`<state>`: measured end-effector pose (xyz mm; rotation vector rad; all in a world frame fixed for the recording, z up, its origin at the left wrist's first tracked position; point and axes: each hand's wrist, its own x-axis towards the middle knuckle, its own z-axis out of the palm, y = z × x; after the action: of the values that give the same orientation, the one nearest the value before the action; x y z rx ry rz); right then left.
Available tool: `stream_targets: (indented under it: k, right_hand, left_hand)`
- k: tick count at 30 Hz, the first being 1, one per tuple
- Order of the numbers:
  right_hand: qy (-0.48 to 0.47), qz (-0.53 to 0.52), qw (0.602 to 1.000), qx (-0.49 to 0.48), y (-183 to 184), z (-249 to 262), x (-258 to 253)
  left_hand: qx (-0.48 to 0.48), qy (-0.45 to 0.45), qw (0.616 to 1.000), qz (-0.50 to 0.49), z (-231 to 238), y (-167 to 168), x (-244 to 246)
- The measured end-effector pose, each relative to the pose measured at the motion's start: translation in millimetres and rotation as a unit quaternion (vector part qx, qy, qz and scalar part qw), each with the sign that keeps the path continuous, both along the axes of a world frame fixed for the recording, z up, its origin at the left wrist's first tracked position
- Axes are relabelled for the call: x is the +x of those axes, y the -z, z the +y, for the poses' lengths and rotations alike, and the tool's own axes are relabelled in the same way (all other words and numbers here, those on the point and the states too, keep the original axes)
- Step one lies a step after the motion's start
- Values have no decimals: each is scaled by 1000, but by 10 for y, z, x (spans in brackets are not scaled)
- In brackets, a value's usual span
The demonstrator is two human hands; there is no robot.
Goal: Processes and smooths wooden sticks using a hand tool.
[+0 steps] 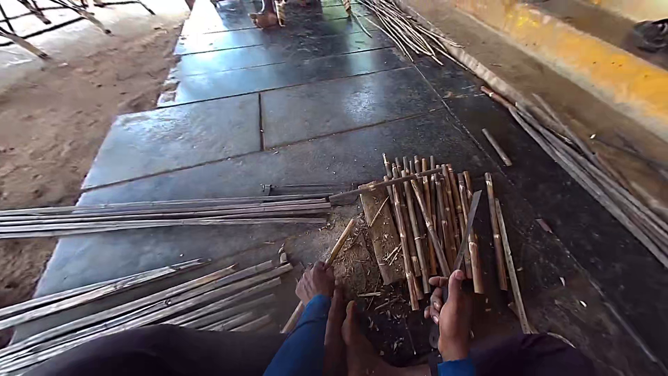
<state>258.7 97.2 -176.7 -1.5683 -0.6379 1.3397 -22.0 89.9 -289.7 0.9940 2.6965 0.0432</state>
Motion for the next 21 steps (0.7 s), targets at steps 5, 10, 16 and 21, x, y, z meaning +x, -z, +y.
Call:
stream_targets:
  k: [5,10,16,21]
  right_hand:
    - [-31,-1,1000,-2,25,-87,-61]
    - [-44,-15,998,-45,176,-136,-66]
    - [-33,-16,995,-88,300,-59,-84]
    - [-44,6,993,-112,329,-14,-193]
  left_hand:
    - [131,216,965,-67,579,-101,-150]
    - [167,350,919,-70,1972,-302,-278]
    - [20,254,962,-92,2925,-81,-477]
    - [53,292,953,-51,2905,45,-595]
